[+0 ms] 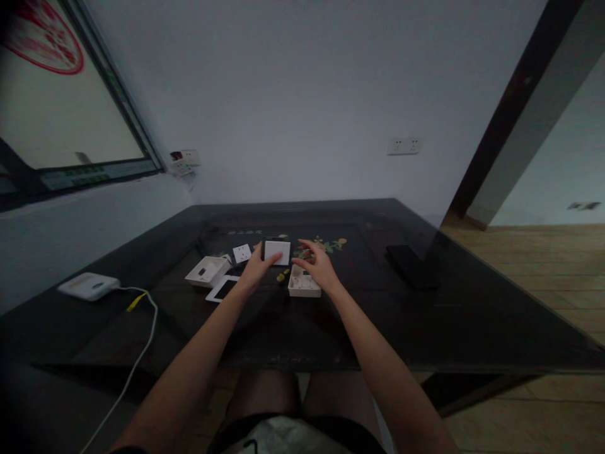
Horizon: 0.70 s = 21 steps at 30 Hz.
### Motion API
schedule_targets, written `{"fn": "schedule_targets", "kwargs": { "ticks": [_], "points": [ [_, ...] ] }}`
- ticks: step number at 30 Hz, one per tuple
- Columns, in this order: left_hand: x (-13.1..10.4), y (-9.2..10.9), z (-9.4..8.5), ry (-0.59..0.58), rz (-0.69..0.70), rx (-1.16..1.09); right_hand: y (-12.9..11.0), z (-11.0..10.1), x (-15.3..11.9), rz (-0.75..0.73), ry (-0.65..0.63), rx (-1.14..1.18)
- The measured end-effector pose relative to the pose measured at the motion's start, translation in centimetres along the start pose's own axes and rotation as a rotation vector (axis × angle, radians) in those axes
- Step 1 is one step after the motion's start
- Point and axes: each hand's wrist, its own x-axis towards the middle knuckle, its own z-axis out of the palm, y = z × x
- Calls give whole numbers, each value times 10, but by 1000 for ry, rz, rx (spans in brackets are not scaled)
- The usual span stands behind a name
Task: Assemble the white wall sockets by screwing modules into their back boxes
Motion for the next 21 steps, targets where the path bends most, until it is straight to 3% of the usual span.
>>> {"fn": "schedule_targets", "kwargs": {
  "ticks": [5,8,10,14,21],
  "points": [
    [-2,-2,-64,127,19,258,11,-9,1,-71,-175,-386],
    [-18,-4,-98,56,124,493,11,-5,0,-75,-226,-504],
    [-32,-5,-111,46,166,602,8,1,-3,-49,-249,-556],
    [-61,-11,-120,-62,282,745,1,6,-9,-36,-325,-655],
    [-88,-31,-119,-221,342,935,3,-18,-16,114,-519,-700]
  ]
}}
